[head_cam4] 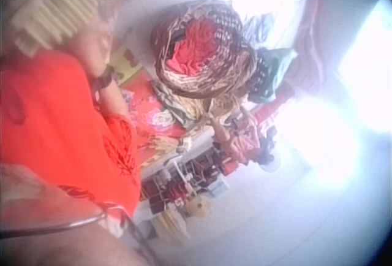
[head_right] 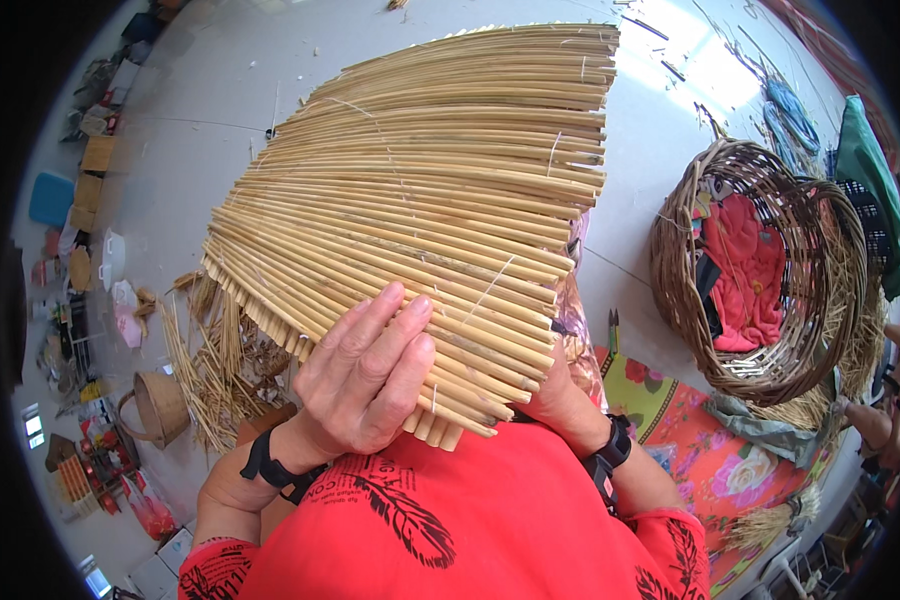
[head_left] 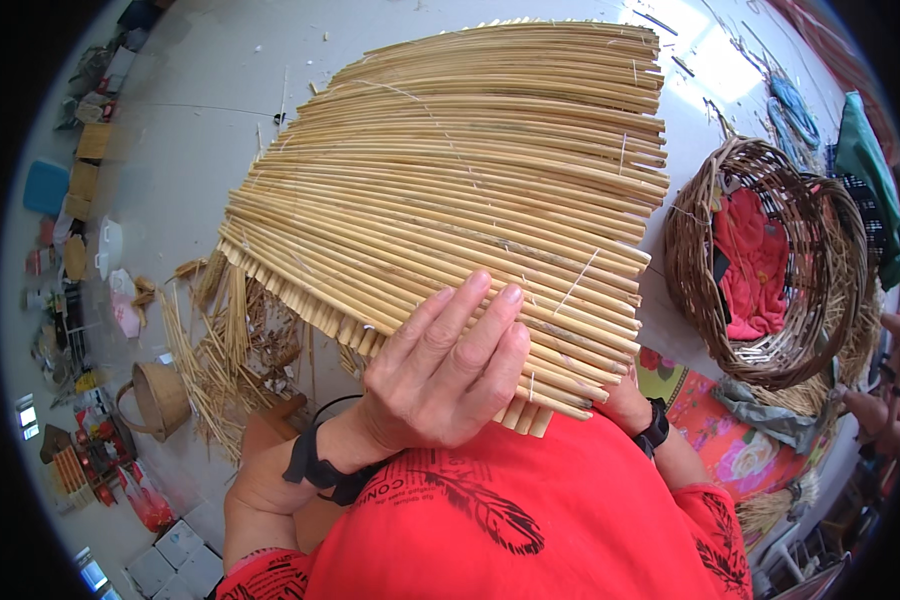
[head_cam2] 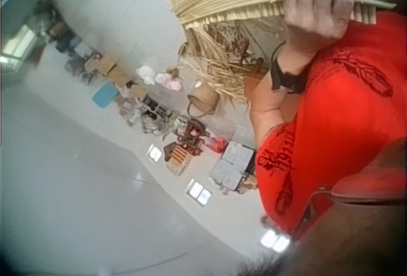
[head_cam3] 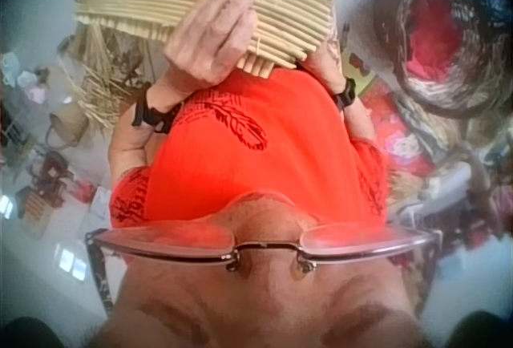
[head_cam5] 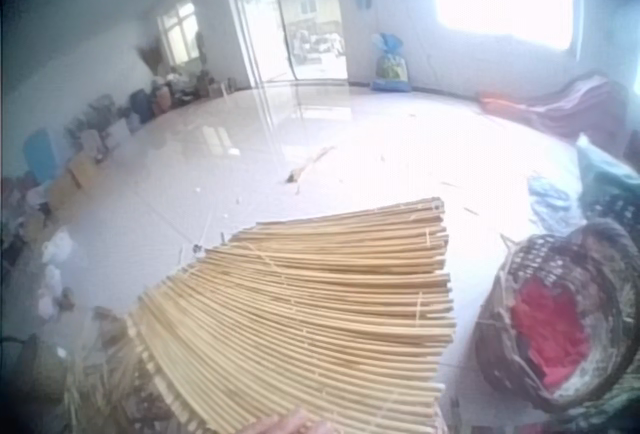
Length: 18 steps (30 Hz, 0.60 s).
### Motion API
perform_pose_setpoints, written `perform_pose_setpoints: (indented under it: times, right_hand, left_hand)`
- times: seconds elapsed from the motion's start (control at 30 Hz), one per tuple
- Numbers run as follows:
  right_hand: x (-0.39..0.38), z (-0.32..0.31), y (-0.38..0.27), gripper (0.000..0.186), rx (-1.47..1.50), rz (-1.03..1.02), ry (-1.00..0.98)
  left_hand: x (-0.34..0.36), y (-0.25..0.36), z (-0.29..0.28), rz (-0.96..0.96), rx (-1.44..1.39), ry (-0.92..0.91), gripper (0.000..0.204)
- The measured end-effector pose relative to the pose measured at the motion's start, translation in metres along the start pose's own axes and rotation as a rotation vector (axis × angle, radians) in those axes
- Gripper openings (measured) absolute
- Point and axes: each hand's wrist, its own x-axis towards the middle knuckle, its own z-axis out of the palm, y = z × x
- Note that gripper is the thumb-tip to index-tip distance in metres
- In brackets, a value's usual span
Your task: The person weaves a bamboo mat by threading a white string through a row of bamboo sticks, tying knots at intervals to secure the structure.
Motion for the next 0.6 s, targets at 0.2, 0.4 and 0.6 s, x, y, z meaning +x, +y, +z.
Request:
perform_pose_setpoints:
  times: [0.2, 0.4, 0.6]
  right_hand:
    - [-0.004, 0.0, 0.017, 0.024, 0.048, 0.028, -0.068]
    - [-0.007, 0.0, 0.026, 0.029, 0.103, 0.059, -0.095]
    - [-0.001, 0.005, 0.04, 0.034, 0.229, 0.06, -0.085]
  left_hand:
    - [0.006, 0.0, -0.004, 0.011, -0.028, 0.002, 0.017]
    - [0.004, 0.0, -0.001, 0.008, 0.008, 0.009, 0.016]
    - [-0.001, 0.0, 0.001, 0.02, 0.051, 0.007, 0.017]
